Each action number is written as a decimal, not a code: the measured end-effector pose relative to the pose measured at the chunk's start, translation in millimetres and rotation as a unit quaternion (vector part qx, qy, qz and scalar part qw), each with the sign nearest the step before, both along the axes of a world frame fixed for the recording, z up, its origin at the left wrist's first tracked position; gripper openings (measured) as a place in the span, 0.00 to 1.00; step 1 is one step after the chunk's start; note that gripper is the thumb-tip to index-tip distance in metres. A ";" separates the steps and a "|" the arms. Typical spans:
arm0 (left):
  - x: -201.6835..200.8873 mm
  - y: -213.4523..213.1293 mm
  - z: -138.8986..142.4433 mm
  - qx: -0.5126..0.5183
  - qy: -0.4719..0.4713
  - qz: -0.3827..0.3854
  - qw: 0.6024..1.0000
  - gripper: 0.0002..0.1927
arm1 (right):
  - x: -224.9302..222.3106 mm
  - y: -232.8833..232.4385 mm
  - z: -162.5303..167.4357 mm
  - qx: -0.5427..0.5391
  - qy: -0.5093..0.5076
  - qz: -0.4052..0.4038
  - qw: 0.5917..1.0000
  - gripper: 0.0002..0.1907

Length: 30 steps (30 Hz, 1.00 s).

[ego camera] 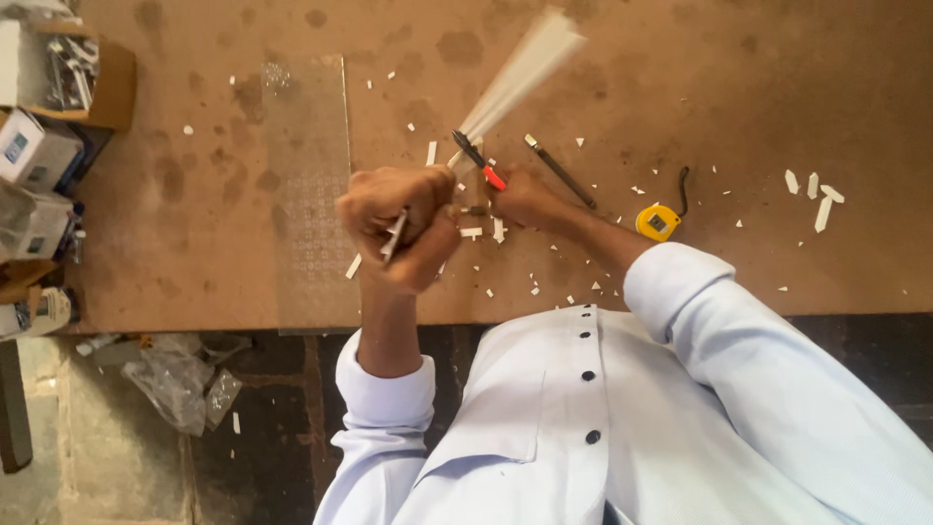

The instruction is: The person uses pliers to trim and shape a white plastic molding strip on a workbench. They repeatedly cut small sections, adjust the strip, and measure it with a tape measure. The trimmed pieces accumulate on the table.

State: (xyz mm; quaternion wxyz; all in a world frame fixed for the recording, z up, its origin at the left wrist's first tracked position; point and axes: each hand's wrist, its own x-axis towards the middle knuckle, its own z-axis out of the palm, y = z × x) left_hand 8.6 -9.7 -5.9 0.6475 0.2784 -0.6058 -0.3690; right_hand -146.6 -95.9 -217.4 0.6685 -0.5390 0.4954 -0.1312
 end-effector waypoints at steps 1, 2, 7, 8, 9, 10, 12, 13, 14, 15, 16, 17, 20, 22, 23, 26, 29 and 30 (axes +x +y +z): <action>2.0 0.1 0.4 0.003 0.014 -0.006 1.000 0.19 | -4.0 3.7 1.3 0.080 -0.068 0.005 0.994 0.08; 3.5 -0.4 0.8 0.007 0.029 -0.012 0.999 0.19 | -9.9 6.8 3.1 0.158 -0.135 0.009 0.978 0.10; 0.6 1.6 -7.1 0.015 0.059 -0.028 0.998 0.21 | -22.2 22.5 2.8 0.238 -0.226 0.017 0.944 0.15; 0.8 0.7 -7.9 0.012 0.063 -0.033 0.997 0.21 | -19.9 25.1 2.1 0.211 -0.195 0.007 0.958 0.14; 0.7 0.1 -7.7 0.010 0.068 -0.038 0.997 0.21 | -18.7 25.7 2.5 0.184 -0.163 -0.003 0.969 0.13; 0.4 2.1 -7.4 0.010 0.064 -0.031 0.997 0.22 | -17.6 26.0 3.3 0.091 -0.082 0.015 0.992 0.10; 0.9 7.0 -5.3 0.011 0.055 -0.015 0.998 0.23 | -15.7 24.8 9.7 -0.100 0.081 0.050 0.990 0.05; 1.7 8.9 -3.4 0.010 0.079 -0.015 0.997 0.22 | -21.8 25.9 16.2 -0.192 0.085 0.062 0.976 0.07; 2.7 10.9 -0.9 0.010 0.104 -0.015 0.994 0.22 | -33.1 28.6 25.1 -0.282 0.087 0.074 0.953 0.09; 2.9 11.6 2.4 0.008 0.130 -0.015 0.991 0.22 | -43.4 30.9 35.6 -0.370 0.089 0.086 0.921 0.11; 4.8 11.6 7.9 0.008 0.167 -0.024 0.986 0.21 | -53.7 34.2 47.3 -0.359 0.098 0.081 0.925 0.14; 7.9 11.0 15.6 0.008 0.204 -0.033 0.978 0.20 | -65.4 38.8 60.0 -0.347 0.108 0.075 0.929 0.16; 5.1 7.5 36.0 -0.011 0.204 0.024 0.979 0.14 | -96.5 56.9 92.2 -0.293 0.119 0.091 0.944 0.22; -0.4 8.6 46.3 0.031 0.185 0.074 0.980 0.13 | -114.6 72.7 103.9 -0.195 0.005 0.065 0.979 0.20; -1.5 9.2 50.0 0.079 0.182 0.092 0.976 0.13 | -124.3 80.2 106.9 -0.145 -0.052 0.049 0.987 0.19; -1.6 4.0 48.6 0.071 0.065 0.052 0.994 0.18 | -153.0 104.0 106.2 -0.060 -0.131 -0.037 0.989 0.15; 1.7 -1.0 33.4 0.059 0.033 -0.005 0.998 0.20 | -173.7 127.8 98.2 0.089 -0.342 -0.172 0.920 0.16; 2.0 -0.3 27.2 0.058 0.045 -0.002 0.997 0.20 | -178.5 135.9 95.8 0.095 -0.350 -0.187 0.913 0.15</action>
